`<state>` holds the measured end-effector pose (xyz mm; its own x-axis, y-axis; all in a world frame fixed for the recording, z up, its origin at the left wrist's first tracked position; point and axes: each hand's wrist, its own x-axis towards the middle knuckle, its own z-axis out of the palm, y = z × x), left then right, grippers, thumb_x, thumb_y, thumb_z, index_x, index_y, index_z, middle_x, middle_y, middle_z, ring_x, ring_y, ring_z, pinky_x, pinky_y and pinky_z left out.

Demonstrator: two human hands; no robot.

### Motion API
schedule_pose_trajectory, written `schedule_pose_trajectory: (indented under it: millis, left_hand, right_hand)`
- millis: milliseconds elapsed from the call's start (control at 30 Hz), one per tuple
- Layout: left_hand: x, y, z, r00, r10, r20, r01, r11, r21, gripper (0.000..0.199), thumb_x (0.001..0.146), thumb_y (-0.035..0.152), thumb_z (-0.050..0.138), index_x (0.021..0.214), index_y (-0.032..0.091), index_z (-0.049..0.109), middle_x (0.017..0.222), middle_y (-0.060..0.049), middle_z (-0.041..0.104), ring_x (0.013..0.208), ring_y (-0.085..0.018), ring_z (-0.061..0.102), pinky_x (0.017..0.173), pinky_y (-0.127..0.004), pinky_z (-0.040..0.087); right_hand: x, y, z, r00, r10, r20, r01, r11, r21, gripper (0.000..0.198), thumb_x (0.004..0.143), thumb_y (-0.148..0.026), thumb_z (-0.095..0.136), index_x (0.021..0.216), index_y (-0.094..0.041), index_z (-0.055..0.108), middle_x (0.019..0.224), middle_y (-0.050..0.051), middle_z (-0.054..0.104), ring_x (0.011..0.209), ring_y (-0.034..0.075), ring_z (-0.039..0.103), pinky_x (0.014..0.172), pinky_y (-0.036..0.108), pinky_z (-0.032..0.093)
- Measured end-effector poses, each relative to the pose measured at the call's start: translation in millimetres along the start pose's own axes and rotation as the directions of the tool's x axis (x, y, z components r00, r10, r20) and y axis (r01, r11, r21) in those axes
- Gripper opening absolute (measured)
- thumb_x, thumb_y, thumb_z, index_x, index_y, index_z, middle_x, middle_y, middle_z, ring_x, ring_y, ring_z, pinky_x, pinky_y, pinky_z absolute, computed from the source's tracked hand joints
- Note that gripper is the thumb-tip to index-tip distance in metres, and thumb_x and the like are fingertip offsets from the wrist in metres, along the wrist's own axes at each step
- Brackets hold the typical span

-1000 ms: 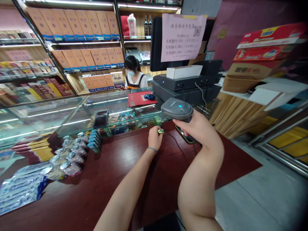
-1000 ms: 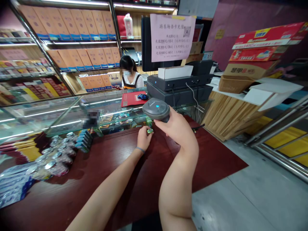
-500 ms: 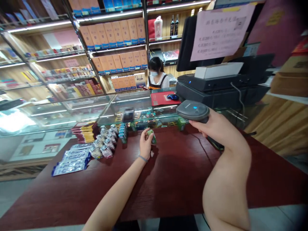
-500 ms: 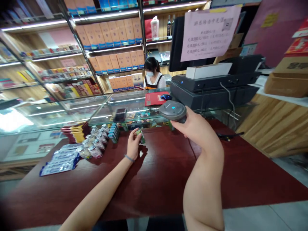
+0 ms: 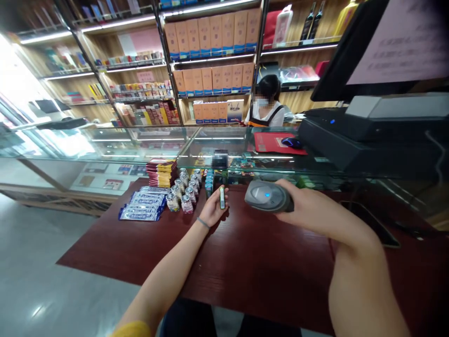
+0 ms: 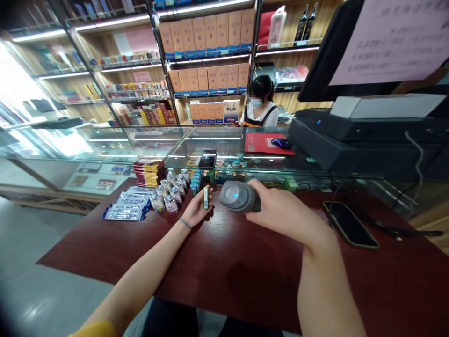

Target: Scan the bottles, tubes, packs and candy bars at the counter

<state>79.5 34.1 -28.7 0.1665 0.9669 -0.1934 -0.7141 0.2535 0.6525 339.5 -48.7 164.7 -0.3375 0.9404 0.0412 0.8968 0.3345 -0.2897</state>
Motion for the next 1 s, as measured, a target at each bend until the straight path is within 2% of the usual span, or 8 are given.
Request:
schedule_pose_trajectory:
  millis: [133,233,367,500,633,767,900,1000]
  left_hand:
    - [1,-2,-2,1.0,-0.002,0.008,0.002,1.0,-0.024,0.032,0.091,0.029,0.073,0.122,0.025,0.069,0.13,-0.006,0.069,0.079,-0.008,0.066,0.061,-0.019,0.053]
    - [2,-3,-4,1.0,0.006,0.021,-0.006,1.0,-0.015,0.035,0.089,0.03,0.074,0.123,0.025,0.069,0.13,-0.006,0.069,0.08,-0.009,0.066,0.062,-0.02,0.053]
    - [5,-5,-6,1.0,0.011,0.015,-0.011,1.0,-0.007,0.035,0.09,0.032,0.074,0.124,0.026,0.069,0.131,-0.006,0.068,0.081,-0.009,0.066,0.063,-0.02,0.053]
    - [9,-7,-10,1.0,-0.007,0.03,0.008,0.999,-0.048,0.028,0.092,0.03,0.071,0.119,0.025,0.071,0.131,-0.006,0.068,0.083,-0.009,0.066,0.065,-0.02,0.053]
    - [8,-7,-9,0.999,-0.01,0.034,0.011,0.998,-0.055,0.024,0.093,0.027,0.069,0.117,0.025,0.071,0.131,-0.005,0.068,0.084,-0.009,0.065,0.065,-0.02,0.051]
    - [3,-4,-4,1.0,0.02,0.024,-0.02,1.0,-0.013,0.032,0.09,0.031,0.073,0.121,0.025,0.069,0.126,-0.005,0.069,0.083,-0.01,0.065,0.064,-0.021,0.052]
    - [1,-6,1,0.995,0.096,-0.006,-0.096,0.993,0.063,0.044,0.082,0.03,0.08,0.124,0.023,0.067,0.118,-0.005,0.071,0.082,-0.011,0.064,0.064,-0.021,0.051]
    - [3,-11,2,0.979,0.201,-0.031,-0.19,0.959,0.209,0.047,0.075,0.026,0.084,0.119,0.02,0.069,0.112,-0.006,0.073,0.085,-0.012,0.065,0.072,-0.022,0.051]
  right_hand:
    - [-3,-16,3,0.996,-0.031,0.085,0.034,0.999,-0.034,0.03,0.075,-0.033,0.066,0.103,-0.03,0.056,0.069,-0.004,0.069,0.058,0.022,0.064,0.053,0.029,0.035]
    - [-3,-22,6,0.992,-0.047,0.121,0.054,0.997,-0.061,0.023,0.076,-0.034,0.066,0.097,-0.03,0.056,0.072,-0.003,0.071,0.063,0.023,0.066,0.054,0.03,0.036]
    - [2,-25,8,0.986,-0.061,0.153,0.073,0.994,-0.079,0.024,0.076,-0.035,0.067,0.099,-0.03,0.063,0.084,0.001,0.076,0.076,0.027,0.071,0.061,0.032,0.04]
    - [3,-26,7,0.985,-0.055,0.166,0.067,0.996,-0.066,0.026,0.076,-0.035,0.067,0.101,-0.032,0.066,0.084,0.0,0.076,0.075,0.026,0.071,0.06,0.032,0.041]
    - [2,-24,7,0.987,-0.057,0.149,0.062,0.998,-0.031,0.025,0.075,-0.034,0.067,0.101,-0.033,0.067,0.083,0.0,0.076,0.073,0.025,0.071,0.057,0.031,0.04]
    - [0,-21,6,0.991,-0.048,0.128,0.055,0.997,-0.047,0.026,0.074,-0.033,0.067,0.1,-0.031,0.064,0.08,0.0,0.075,0.07,0.024,0.069,0.056,0.03,0.038]
    - [-1,-16,3,0.998,-0.027,0.059,0.031,0.997,-0.071,0.031,0.075,-0.034,0.066,0.105,-0.03,0.062,0.074,-0.001,0.071,0.063,0.023,0.066,0.054,0.029,0.037]
    - [-4,-9,-2,1.0,0.002,0.004,-0.002,0.997,-0.08,0.04,0.075,-0.035,0.065,0.115,-0.029,0.062,0.075,0.0,0.071,0.065,0.024,0.066,0.056,0.03,0.039]
